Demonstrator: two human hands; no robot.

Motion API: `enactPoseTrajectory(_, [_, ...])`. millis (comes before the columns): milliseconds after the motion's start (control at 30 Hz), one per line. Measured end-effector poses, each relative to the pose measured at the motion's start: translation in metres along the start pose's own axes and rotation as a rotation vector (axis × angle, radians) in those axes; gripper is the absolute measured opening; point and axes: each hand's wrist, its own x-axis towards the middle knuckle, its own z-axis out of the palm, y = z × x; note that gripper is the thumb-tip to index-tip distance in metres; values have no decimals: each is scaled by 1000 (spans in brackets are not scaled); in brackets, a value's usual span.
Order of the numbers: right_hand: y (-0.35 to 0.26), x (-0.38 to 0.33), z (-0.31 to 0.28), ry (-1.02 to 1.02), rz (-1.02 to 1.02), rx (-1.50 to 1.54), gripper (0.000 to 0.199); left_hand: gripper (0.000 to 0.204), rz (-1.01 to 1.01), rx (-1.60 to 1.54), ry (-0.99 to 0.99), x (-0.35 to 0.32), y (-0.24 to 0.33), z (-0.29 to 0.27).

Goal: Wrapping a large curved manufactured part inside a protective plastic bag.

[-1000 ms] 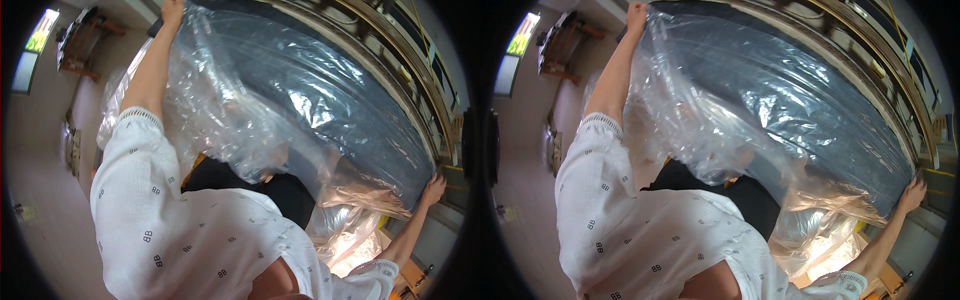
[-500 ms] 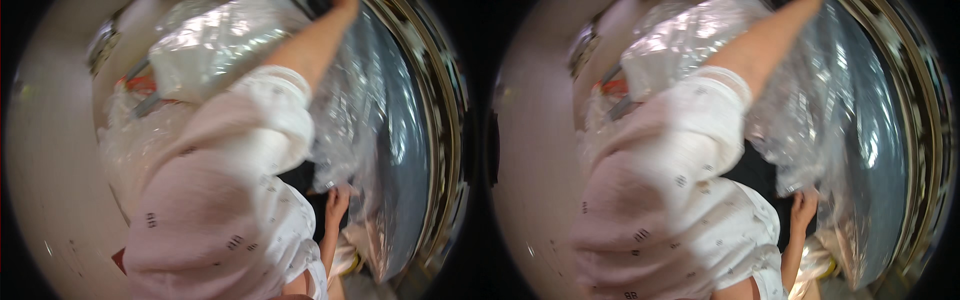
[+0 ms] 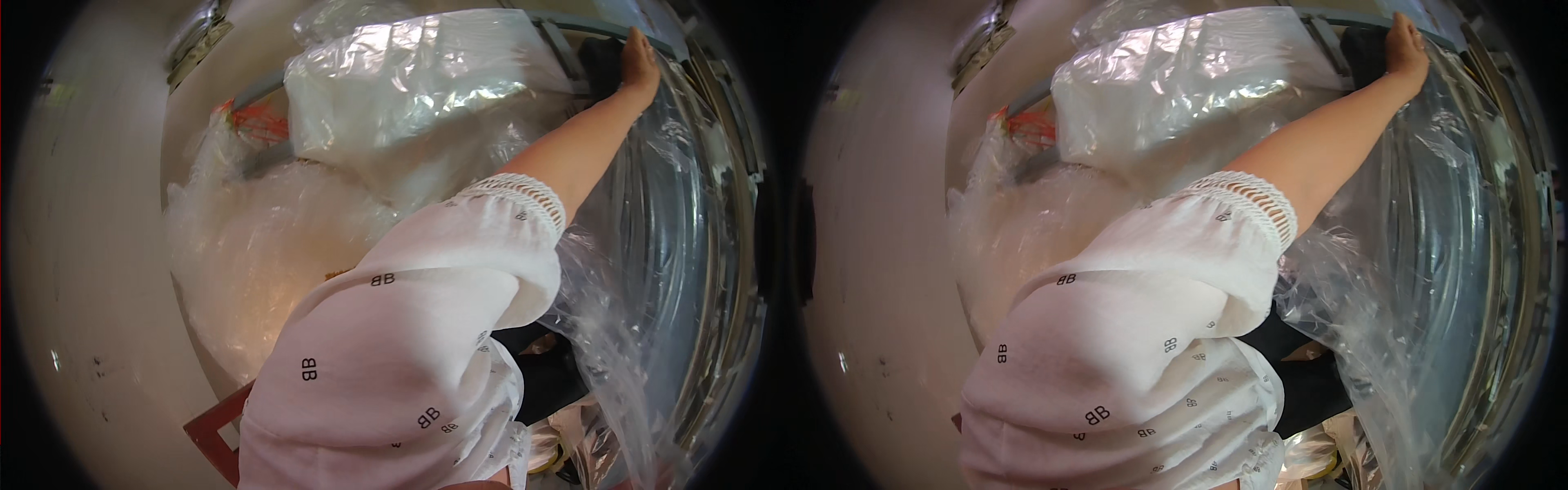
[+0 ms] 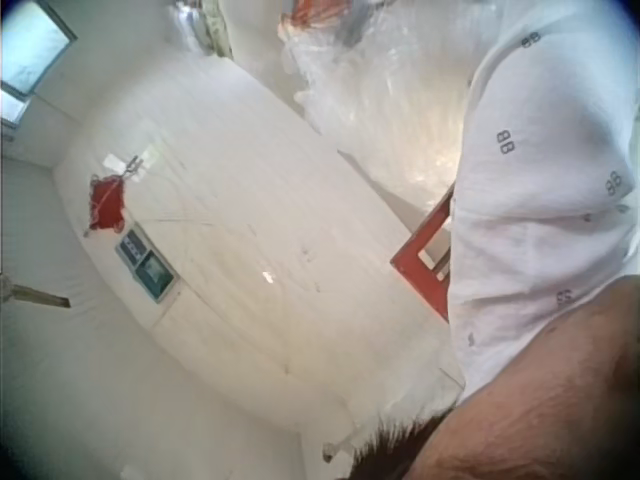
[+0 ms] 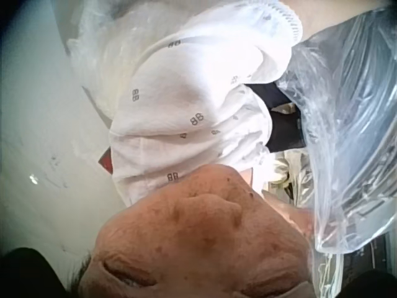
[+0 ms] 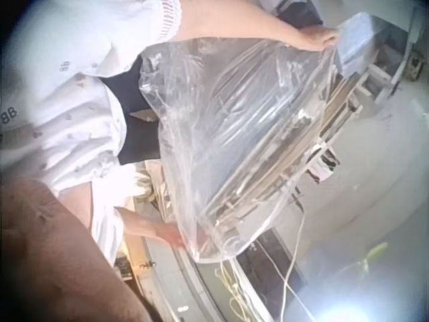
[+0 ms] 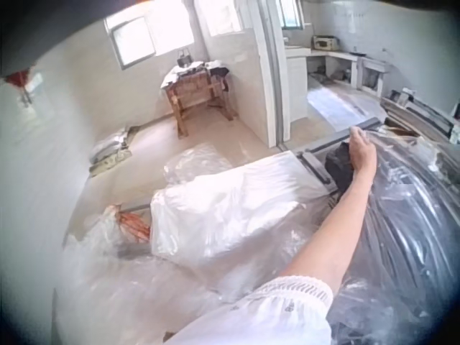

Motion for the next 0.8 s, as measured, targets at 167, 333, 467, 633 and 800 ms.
enactPoseTrajectory(167, [-10,44,163,-49,-127,-108,29,14,-51,-3,-113,-3,1,-6])
enactPoseTrajectory(333, [-8,-175,-105,152,-201,-277,23,12,-62,314,-230,0,-3,-15])
enactPoseTrajectory(467, [-1,-282,-233,578,-186,-492,20,10,-159,148,-329,4,-10,-8])
enactPoseTrajectory(633, [-5,-131,-104,929,-64,-720,18,10,-262,-88,-280,64,-42,-36])
enactPoseTrajectory(800, [-8,-189,-98,1020,-402,465,19,15,-102,153,-471,54,-60,-22])
